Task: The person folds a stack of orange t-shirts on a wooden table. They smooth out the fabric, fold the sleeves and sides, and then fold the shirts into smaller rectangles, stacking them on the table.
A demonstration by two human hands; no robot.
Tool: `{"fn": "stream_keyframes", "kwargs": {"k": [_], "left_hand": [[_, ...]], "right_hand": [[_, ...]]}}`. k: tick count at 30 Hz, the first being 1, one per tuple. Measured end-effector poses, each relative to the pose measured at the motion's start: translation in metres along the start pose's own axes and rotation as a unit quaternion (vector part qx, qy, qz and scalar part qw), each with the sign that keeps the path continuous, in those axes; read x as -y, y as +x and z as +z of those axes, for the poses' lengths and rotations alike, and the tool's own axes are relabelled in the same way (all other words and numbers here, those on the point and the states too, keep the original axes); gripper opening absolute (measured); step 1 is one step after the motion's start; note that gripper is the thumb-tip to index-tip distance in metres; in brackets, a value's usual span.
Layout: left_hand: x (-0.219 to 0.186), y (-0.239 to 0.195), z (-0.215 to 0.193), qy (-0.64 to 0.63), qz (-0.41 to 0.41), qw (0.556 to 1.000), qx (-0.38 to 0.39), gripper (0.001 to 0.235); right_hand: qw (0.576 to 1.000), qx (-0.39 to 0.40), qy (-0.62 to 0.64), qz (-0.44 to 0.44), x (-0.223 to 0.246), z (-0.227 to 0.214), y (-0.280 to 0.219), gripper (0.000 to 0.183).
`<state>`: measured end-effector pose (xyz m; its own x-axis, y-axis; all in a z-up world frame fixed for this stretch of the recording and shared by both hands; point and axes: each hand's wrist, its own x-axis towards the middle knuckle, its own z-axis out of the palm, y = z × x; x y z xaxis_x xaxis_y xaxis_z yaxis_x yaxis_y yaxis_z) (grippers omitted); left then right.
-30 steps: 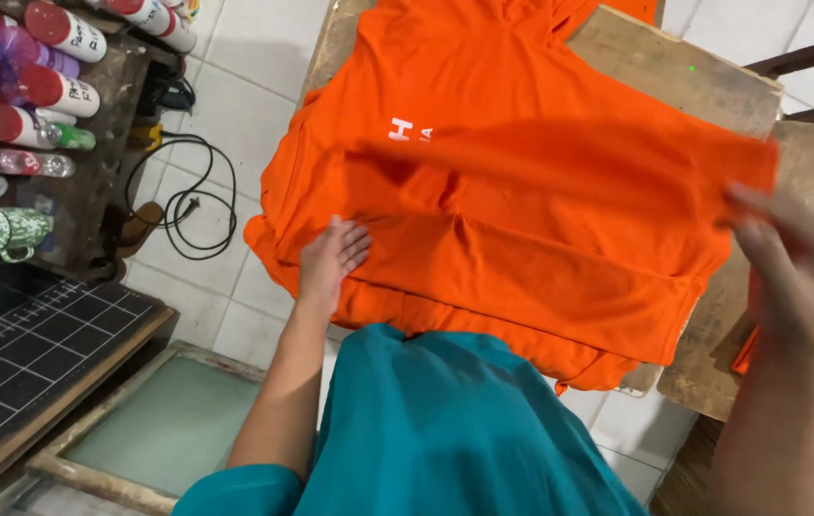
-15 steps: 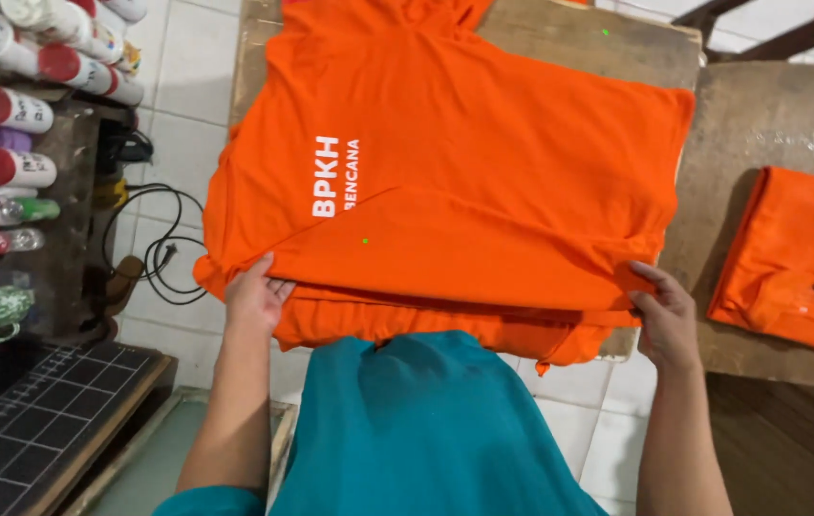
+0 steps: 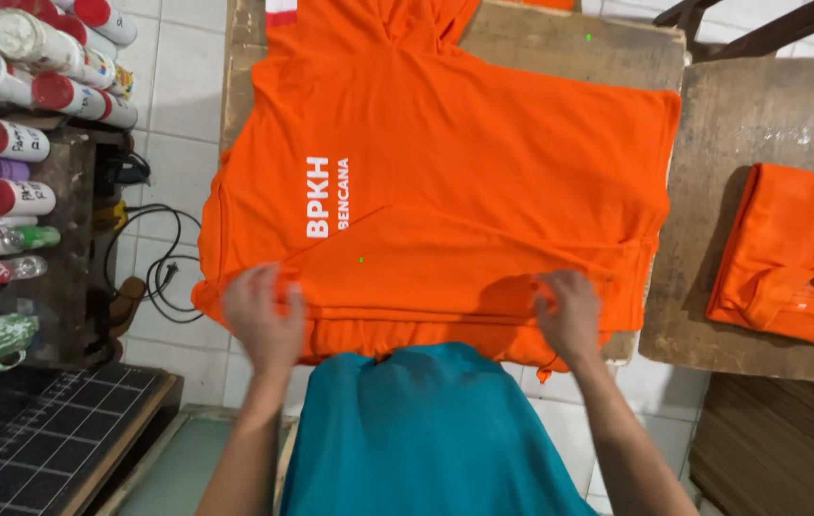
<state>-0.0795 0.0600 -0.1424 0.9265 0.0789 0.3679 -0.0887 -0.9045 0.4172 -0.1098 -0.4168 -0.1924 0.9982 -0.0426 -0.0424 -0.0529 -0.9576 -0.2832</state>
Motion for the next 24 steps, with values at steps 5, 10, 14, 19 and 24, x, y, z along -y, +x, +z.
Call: {"fn": "stream_keyframes", "kwargs": {"k": [5,10,14,19,24], "left_hand": [[-0.059,0.045,0.046,-0.052,0.057,0.993,0.084,0.050],[-0.067,0.094,0.071,-0.027,0.055,0.988,0.140,0.062],[-0.056,0.129,0.072,-0.005,0.002,0.976,0.219,0.065],[-0.021,0.143,0.097,0.001,-0.029,0.969,0.245,0.071],[-0.014,0.137,0.106,0.031,0.021,0.977,0.209,0.072]], "right_hand": [[0.946,0.105,0.302,0.053,0.077,-0.014,0.078,0.031],[0.795,0.202,0.547,0.169,0.152,-0.036,0.202,0.033],[0.746,0.190,0.619,0.153,0.180,-0.003,0.326,0.035],[0.749,0.173,0.617,0.166,0.199,0.080,0.452,0.045],[0.775,0.246,0.515,0.272,0.224,0.097,0.497,0.025]]}}
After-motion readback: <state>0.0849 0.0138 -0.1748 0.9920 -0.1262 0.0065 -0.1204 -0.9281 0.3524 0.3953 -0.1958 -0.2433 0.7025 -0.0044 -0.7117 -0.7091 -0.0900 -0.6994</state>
